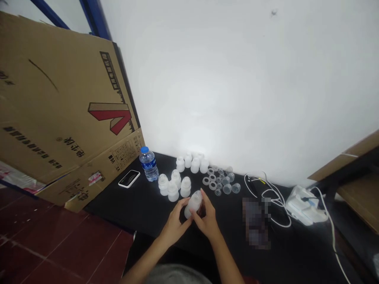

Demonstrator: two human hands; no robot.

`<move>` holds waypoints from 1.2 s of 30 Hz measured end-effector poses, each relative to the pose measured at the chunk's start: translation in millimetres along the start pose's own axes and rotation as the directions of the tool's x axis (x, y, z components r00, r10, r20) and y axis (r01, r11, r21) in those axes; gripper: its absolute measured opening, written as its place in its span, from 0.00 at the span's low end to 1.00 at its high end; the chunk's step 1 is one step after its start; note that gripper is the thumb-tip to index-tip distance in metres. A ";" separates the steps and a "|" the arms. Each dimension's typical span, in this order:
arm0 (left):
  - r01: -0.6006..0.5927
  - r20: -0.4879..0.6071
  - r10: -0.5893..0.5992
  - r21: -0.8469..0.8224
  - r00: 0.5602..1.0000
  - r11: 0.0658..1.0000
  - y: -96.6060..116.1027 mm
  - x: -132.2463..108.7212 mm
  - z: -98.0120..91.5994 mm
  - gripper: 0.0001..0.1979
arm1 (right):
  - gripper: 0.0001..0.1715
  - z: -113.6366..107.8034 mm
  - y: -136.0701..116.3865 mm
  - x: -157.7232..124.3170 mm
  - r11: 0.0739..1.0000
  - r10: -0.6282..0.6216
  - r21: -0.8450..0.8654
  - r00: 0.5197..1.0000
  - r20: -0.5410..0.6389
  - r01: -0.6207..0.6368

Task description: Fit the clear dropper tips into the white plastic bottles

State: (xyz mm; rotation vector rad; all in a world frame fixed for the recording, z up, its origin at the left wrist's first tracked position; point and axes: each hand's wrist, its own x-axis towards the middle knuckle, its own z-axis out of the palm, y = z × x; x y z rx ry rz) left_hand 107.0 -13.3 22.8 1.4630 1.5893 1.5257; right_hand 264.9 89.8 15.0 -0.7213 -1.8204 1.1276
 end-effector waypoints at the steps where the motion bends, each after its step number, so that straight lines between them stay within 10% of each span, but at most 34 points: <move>1: -0.001 -0.015 0.001 -0.003 1.000 1.000 -1.2 0.4 0.3 0.25 | 0.49 0.4 1.9 -1.6 0.999 -0.024 -0.046 0.999 0.022 0.025; 7: 0.007 -0.165 0.010 0.106 0.986 0.994 -5.4 -0.5 5.8 0.19 | 0.44 -4.5 -4.7 4.6 0.989 -0.110 -0.082 0.989 0.102 0.119; 11: -0.014 -0.265 0.069 0.203 0.962 0.979 -4.2 -4.6 3.6 0.18 | 0.19 -10.6 -3.5 13.8 0.967 -0.054 -0.254 0.993 -0.102 0.027; 16: 0.016 -0.317 0.098 0.337 0.943 0.941 -9.2 -1.5 -13.5 0.20 | 0.19 -17.9 15.3 21.9 0.900 -0.122 -0.433 0.927 -0.355 -0.047; 27: 0.035 -0.305 0.112 0.437 0.946 0.899 -26.1 -18.6 -21.8 0.23 | 0.25 -24.4 25.8 23.5 0.700 -0.143 -0.690 0.912 -0.386 -0.182; 36: -0.205 -0.110 0.291 0.483 0.950 0.851 -12.8 -41.4 -20.9 0.02 | 0.21 -19.9 24.7 39.6 0.538 0.015 -0.778 0.927 -0.376 -0.324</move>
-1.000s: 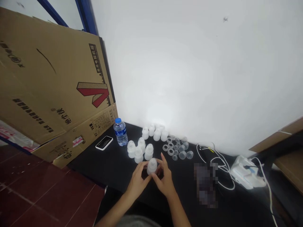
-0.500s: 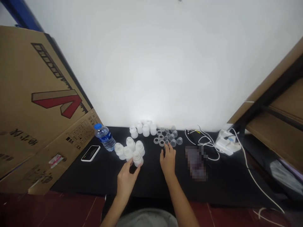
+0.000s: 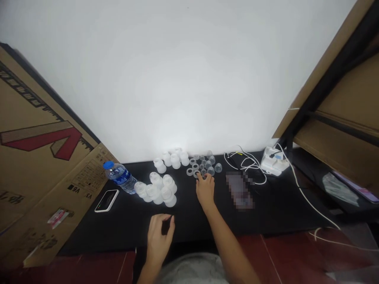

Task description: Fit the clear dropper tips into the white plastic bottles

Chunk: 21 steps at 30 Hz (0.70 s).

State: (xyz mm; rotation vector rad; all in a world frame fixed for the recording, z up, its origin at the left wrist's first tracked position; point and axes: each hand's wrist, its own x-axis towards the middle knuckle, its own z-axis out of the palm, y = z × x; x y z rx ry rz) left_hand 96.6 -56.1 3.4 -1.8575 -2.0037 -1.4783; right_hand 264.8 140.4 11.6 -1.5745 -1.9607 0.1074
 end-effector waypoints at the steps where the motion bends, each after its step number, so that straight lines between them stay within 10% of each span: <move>1: -0.019 0.022 0.019 -0.015 1.000 1.000 3.8 0.5 1.7 0.02 | 0.19 -0.4 1.6 -0.4 1.000 -0.006 0.013 1.000 -0.005 0.006; 13: -0.112 0.278 0.152 -0.155 0.949 0.981 54.0 70.7 65.7 0.22 | 0.16 -0.5 21.9 -9.4 0.975 -0.156 0.156 0.988 -0.008 0.156; 21: -0.074 0.323 0.038 0.099 0.946 0.992 39.9 107.4 121.4 0.19 | 0.23 1.6 26.4 -8.1 0.959 -0.203 0.195 0.979 -0.023 0.204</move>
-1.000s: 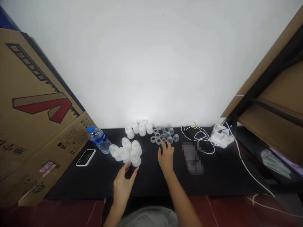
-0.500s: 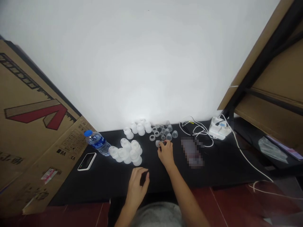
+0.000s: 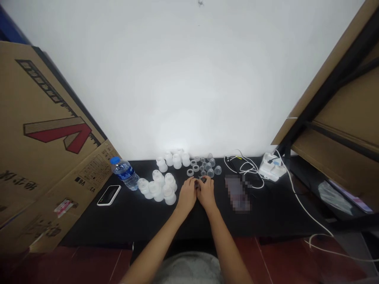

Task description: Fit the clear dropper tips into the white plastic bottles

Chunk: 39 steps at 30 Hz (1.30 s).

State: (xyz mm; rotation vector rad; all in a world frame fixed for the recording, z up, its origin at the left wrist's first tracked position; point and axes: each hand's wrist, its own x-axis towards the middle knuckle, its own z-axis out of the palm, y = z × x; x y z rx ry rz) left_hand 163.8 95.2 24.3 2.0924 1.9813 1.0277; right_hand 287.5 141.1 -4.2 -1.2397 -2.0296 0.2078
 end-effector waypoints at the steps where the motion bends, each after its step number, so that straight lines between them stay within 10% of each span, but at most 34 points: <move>1: 0.008 0.019 -0.008 0.027 1.000 1.000 -2.8 2.0 1.7 0.18 | 0.24 0.1 0.5 0.6 1.000 -0.002 0.022 1.000 -0.001 0.002; 9: -0.029 0.014 0.028 0.034 0.999 0.999 -13.8 -3.9 -5.5 0.06 | 0.22 1.1 7.5 1.6 0.989 0.141 -0.011 0.981 -0.136 -0.144; 16: 0.058 -0.051 -0.080 -0.340 0.996 0.939 -16.2 -38.3 -13.3 0.04 | 0.11 -1.3 3.6 3.5 0.971 0.193 -0.140 0.981 -0.033 -0.196; 20: 0.121 -0.048 -0.174 -0.540 0.984 0.833 -15.9 -52.6 -12.6 0.08 | 0.11 -2.1 2.6 5.1 0.970 0.197 0.139 0.980 0.017 -0.197; 25: 0.211 -0.004 -0.302 -0.707 0.953 0.674 -19.6 -55.0 -11.9 0.15 | 0.20 -7.9 2.6 8.1 0.755 0.244 0.595 0.960 0.135 -0.276; 33: 0.247 0.073 -0.398 -0.879 0.915 0.407 -22.0 -51.9 -10.7 0.25 | 0.13 -19.8 -11.8 9.3 0.671 0.061 0.693 0.951 0.303 -0.264; 39: 0.273 0.135 -0.298 -0.828 0.945 0.490 -21.2 -52.8 -16.2 0.23 | 0.20 -21.1 -18.1 5.9 0.634 0.032 0.714 0.933 0.358 -0.296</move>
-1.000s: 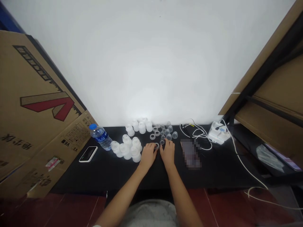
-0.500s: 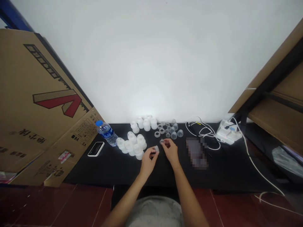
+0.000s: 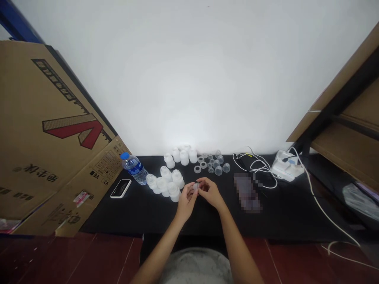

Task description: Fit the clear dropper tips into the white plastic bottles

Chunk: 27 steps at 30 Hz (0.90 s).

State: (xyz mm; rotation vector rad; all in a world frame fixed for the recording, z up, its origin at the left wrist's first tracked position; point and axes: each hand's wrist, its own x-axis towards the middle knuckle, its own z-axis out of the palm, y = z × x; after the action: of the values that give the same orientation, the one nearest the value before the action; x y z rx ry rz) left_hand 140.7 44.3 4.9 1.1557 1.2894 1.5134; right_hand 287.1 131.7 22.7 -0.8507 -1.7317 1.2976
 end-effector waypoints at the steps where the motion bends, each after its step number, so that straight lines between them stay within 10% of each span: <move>1: 0.002 -0.002 -0.002 0.005 1.000 1.000 0.1 0.2 -0.4 0.24 | 0.20 -0.2 0.0 -0.2 1.000 0.009 0.030 1.000 0.014 -0.009; 6: -0.002 -0.013 0.002 -0.020 1.000 1.000 -1.5 2.1 -2.2 0.26 | 0.20 -0.7 -2.6 -1.2 0.995 0.011 0.097 0.997 0.079 -0.019; 14: 0.010 0.012 -0.011 0.116 1.000 0.993 2.9 0.8 -5.2 0.28 | 0.12 7.1 -0.5 -1.7 0.957 -0.155 -0.261 0.983 -0.103 0.123; 27: -0.083 0.127 0.059 0.192 0.990 0.978 15.5 -3.6 -7.3 0.19 | 0.04 13.4 0.9 -2.5 0.969 -0.036 -0.246 0.996 -0.079 0.016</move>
State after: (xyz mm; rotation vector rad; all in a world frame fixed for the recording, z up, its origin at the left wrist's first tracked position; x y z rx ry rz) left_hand 134.1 36.9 19.4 1.4117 1.3506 1.3669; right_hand 276.4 124.0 19.2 -1.0036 -1.8553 1.0290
